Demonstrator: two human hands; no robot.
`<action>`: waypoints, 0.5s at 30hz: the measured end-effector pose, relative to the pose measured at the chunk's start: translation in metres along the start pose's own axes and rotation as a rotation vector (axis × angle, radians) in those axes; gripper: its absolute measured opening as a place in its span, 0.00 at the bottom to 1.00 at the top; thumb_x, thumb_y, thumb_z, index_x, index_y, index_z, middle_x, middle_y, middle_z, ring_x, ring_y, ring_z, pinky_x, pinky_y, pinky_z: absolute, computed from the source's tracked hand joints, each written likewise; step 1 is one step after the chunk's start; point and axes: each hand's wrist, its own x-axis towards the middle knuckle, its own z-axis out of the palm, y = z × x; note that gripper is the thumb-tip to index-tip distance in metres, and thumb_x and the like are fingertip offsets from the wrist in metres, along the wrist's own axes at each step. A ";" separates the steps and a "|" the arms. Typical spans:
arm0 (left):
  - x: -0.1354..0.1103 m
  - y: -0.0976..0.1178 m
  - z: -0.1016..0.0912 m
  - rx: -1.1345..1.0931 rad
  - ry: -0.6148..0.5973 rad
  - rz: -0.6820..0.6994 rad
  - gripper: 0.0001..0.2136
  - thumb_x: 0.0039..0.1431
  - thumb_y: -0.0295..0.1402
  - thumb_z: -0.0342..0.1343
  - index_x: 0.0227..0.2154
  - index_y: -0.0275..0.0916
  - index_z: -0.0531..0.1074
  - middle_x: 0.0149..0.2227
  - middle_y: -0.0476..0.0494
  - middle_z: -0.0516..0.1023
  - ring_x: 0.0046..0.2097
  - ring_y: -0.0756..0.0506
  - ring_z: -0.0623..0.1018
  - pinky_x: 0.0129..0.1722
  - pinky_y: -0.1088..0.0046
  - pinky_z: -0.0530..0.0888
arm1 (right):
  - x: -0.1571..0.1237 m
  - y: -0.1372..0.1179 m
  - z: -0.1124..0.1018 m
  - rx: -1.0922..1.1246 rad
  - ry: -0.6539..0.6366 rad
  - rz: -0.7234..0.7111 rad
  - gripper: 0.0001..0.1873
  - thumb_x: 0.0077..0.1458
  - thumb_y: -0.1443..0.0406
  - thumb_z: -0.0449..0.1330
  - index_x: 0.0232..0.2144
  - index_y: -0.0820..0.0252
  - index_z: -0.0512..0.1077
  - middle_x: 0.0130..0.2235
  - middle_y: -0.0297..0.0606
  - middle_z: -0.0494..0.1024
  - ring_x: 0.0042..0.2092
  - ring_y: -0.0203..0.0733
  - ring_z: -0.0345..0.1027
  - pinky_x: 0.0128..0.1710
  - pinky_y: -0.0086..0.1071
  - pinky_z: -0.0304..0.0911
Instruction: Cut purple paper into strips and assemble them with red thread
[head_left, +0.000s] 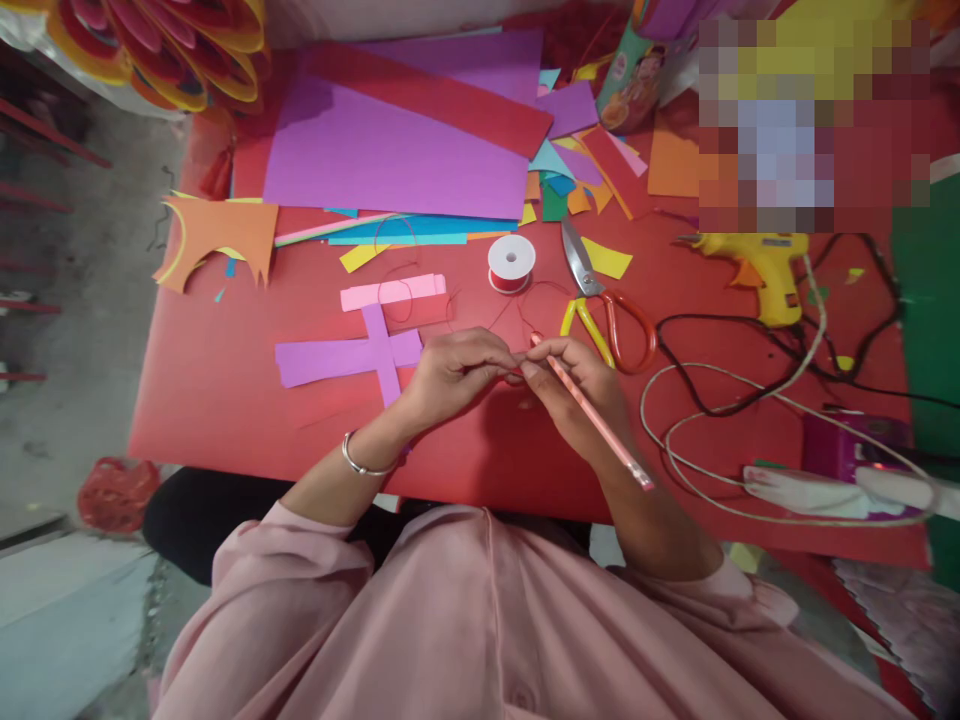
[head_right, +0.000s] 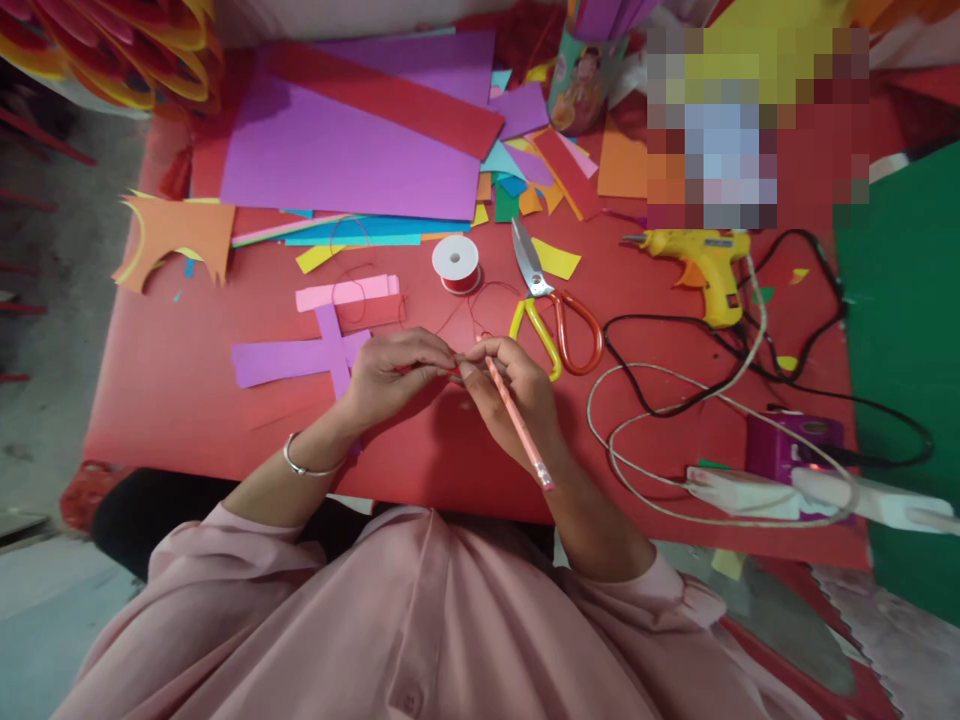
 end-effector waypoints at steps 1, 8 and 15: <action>-0.001 -0.001 0.000 -0.001 -0.007 0.006 0.10 0.70 0.34 0.58 0.35 0.41 0.83 0.36 0.41 0.85 0.39 0.46 0.84 0.40 0.67 0.81 | 0.000 0.000 0.000 0.026 -0.006 0.013 0.18 0.58 0.49 0.69 0.40 0.54 0.73 0.38 0.36 0.83 0.32 0.40 0.78 0.29 0.33 0.78; -0.003 -0.003 0.004 0.080 0.005 0.033 0.08 0.68 0.32 0.60 0.35 0.42 0.84 0.37 0.43 0.80 0.39 0.48 0.81 0.38 0.70 0.78 | 0.001 -0.005 -0.006 -0.048 -0.012 -0.029 0.14 0.55 0.54 0.71 0.35 0.55 0.73 0.35 0.35 0.83 0.29 0.39 0.77 0.29 0.34 0.76; -0.007 0.010 -0.002 0.305 -0.014 0.045 0.09 0.68 0.31 0.55 0.36 0.40 0.81 0.35 0.42 0.81 0.35 0.48 0.79 0.34 0.70 0.75 | -0.007 0.003 -0.014 -0.373 0.027 -0.119 0.05 0.58 0.61 0.66 0.34 0.54 0.74 0.28 0.30 0.79 0.27 0.37 0.73 0.29 0.30 0.67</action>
